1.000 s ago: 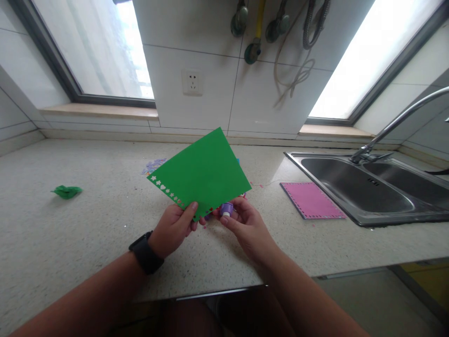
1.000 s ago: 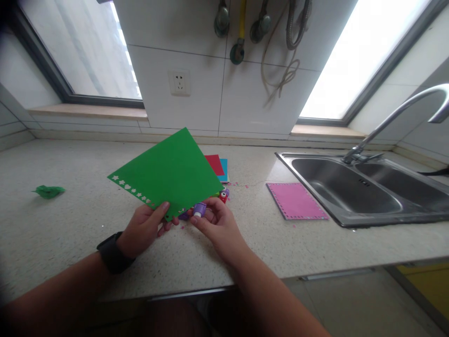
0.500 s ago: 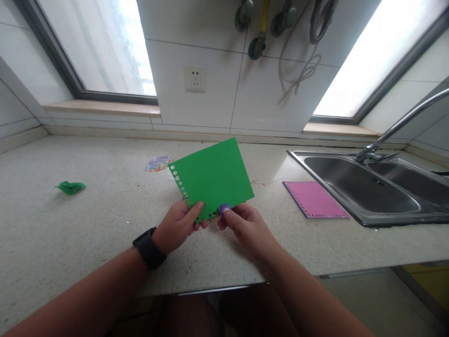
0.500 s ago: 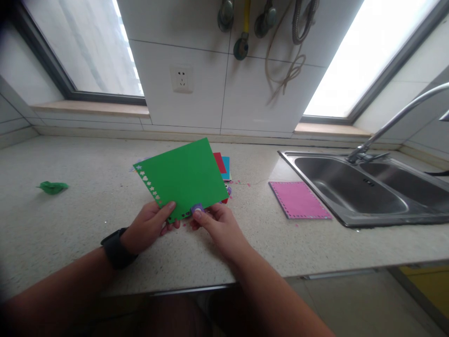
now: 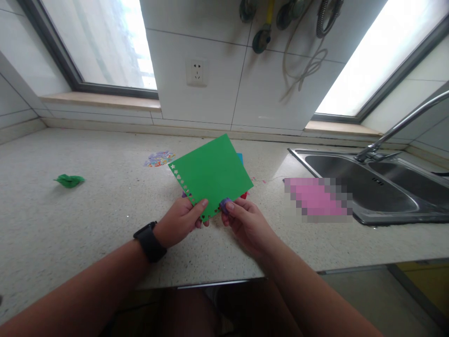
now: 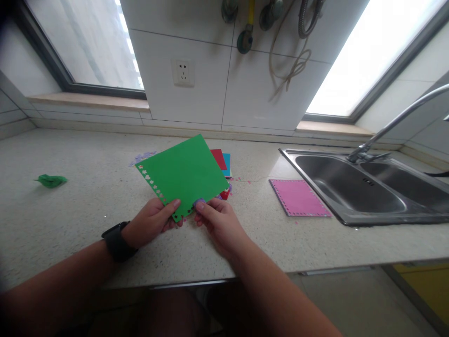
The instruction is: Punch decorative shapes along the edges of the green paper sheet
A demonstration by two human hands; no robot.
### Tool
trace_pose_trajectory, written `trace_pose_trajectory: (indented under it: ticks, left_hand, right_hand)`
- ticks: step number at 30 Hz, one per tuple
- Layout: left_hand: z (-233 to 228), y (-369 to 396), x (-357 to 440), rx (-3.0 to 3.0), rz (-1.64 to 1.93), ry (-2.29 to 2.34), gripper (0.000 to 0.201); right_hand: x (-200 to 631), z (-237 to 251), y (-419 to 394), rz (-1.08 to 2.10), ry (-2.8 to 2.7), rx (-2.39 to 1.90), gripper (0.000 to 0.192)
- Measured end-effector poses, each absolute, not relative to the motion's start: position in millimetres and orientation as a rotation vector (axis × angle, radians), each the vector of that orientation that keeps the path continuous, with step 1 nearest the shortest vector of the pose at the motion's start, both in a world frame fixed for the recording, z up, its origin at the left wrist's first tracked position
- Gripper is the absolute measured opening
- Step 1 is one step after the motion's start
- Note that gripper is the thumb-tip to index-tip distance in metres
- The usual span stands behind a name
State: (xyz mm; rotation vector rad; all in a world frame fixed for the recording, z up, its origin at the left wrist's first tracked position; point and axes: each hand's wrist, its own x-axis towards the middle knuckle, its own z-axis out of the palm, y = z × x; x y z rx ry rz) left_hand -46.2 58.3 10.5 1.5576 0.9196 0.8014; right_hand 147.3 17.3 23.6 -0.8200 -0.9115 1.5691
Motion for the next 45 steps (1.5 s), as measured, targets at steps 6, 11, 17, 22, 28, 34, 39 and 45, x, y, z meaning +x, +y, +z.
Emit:
trace_pose_trajectory:
  ticks: [6, 11, 17, 22, 28, 34, 39, 45]
  left_hand:
    - [10.7, 58.9, -46.4, 1.555, 0.777, 0.902, 0.052]
    - [10.8, 58.6, -46.0, 1.572, 0.764, 0.915, 0.053]
    - [13.1, 58.2, -45.8, 1.574, 0.767, 0.899, 0.050]
    - [15.1, 57.8, -45.6, 1.588, 0.769, 0.899, 0.050]
    - [12.2, 59.2, -45.9, 1.593, 0.765, 0.902, 0.053]
    - [8.6, 60.2, -46.2, 1.597, 0.767, 0.903, 0.053]
    - [10.8, 59.1, -46.4, 1.594, 0.764, 0.903, 0.052]
    - [9.6, 60.2, -46.9, 1.591, 0.761, 0.903, 0.051]
  right_hand:
    - [146.8, 23.8, 17.6, 1.574, -0.896, -0.812, 0.030]
    - [146.9, 24.9, 17.4, 1.574, -0.884, -0.810, 0.030]
    - [146.6, 27.3, 16.6, 1.574, -0.894, -0.806, 0.030]
    - [146.0, 27.4, 17.1, 1.574, -0.900, -0.809, 0.030]
    - [145.9, 25.7, 18.3, 1.567, -0.900, -0.812, 0.031]
    - [145.9, 24.8, 18.5, 1.559, -0.928, -0.826, 0.031]
    - [146.2, 25.5, 17.9, 1.554, -0.942, -0.834, 0.033]
    - [145.8, 26.3, 17.6, 1.544, -0.957, -0.846, 0.034]
